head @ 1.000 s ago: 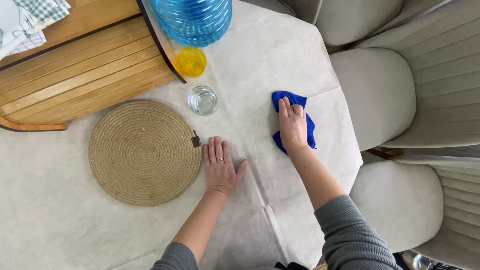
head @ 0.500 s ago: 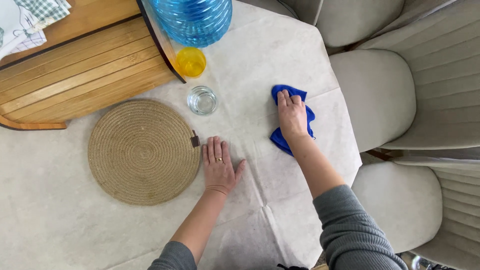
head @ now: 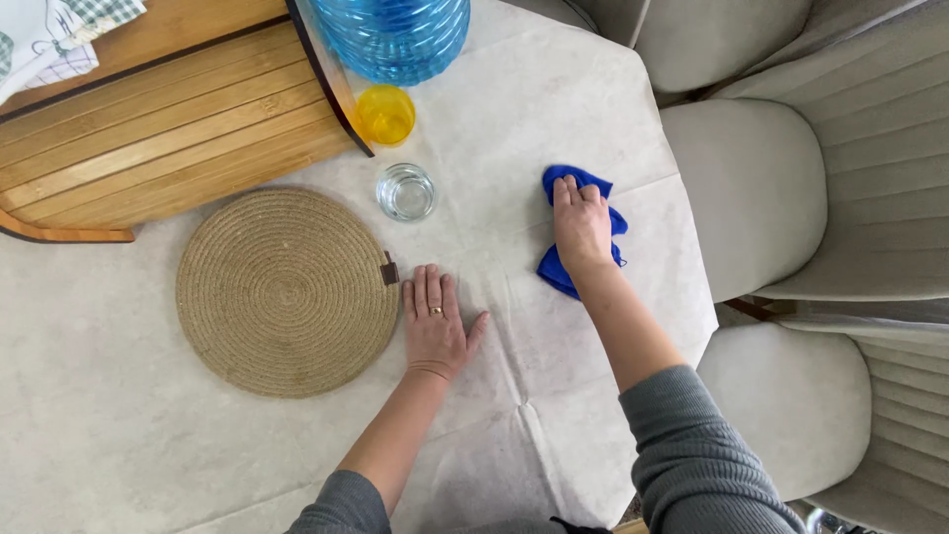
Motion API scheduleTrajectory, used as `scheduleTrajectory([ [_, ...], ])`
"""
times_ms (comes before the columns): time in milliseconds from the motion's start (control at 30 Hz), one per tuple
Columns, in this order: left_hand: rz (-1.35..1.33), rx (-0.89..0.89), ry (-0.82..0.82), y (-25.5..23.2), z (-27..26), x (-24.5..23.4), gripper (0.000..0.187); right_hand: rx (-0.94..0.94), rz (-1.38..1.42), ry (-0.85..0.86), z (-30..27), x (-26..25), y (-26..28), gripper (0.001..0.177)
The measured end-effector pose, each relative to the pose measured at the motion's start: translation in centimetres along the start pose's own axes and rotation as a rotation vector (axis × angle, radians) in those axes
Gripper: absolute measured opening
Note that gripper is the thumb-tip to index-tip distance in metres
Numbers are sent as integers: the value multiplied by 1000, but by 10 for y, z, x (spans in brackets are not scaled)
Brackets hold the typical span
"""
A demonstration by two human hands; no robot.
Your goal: The person wipes a white tablecloth on a dining table using a blue cloth. They move a large blue water bottle and a glass to reach the surface, then continue wiping around the items and along the table edges.
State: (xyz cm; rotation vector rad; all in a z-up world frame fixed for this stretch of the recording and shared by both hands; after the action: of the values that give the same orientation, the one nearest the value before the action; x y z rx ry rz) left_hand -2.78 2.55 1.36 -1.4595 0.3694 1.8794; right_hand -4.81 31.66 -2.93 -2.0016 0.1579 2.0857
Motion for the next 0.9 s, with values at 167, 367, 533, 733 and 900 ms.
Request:
scheduleTrajectory([
  [167,-17,0,-10,1,0,2,86,17,-21,-175,36,1,-10,39],
  [367,9,-8,14,0,2,-2,86,-86,9,-198,-49,-46,50,40],
  [533,20,-22,32,1,0,1,81,-227,186,-109,-79,-47,109,44],
  [733,21,-11,52,4,-4,7,80,-208,319,-138,15,-26,102,48],
  [900,17,36,27,2,-3,3,77,-1,257,-154,58,7,31,56],
])
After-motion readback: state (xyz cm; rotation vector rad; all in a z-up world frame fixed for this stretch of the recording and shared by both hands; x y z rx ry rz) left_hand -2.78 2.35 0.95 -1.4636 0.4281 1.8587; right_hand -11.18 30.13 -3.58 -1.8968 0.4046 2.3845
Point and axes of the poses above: each hand's wrist, its own z-axis towards the middle knuckle, its own x-axis out of the palm, y = z × x, the point moved 4 cm from there along z, towards the middle knuckle, and after that the axes turned 1 degree about x, right-handed, at the moved point
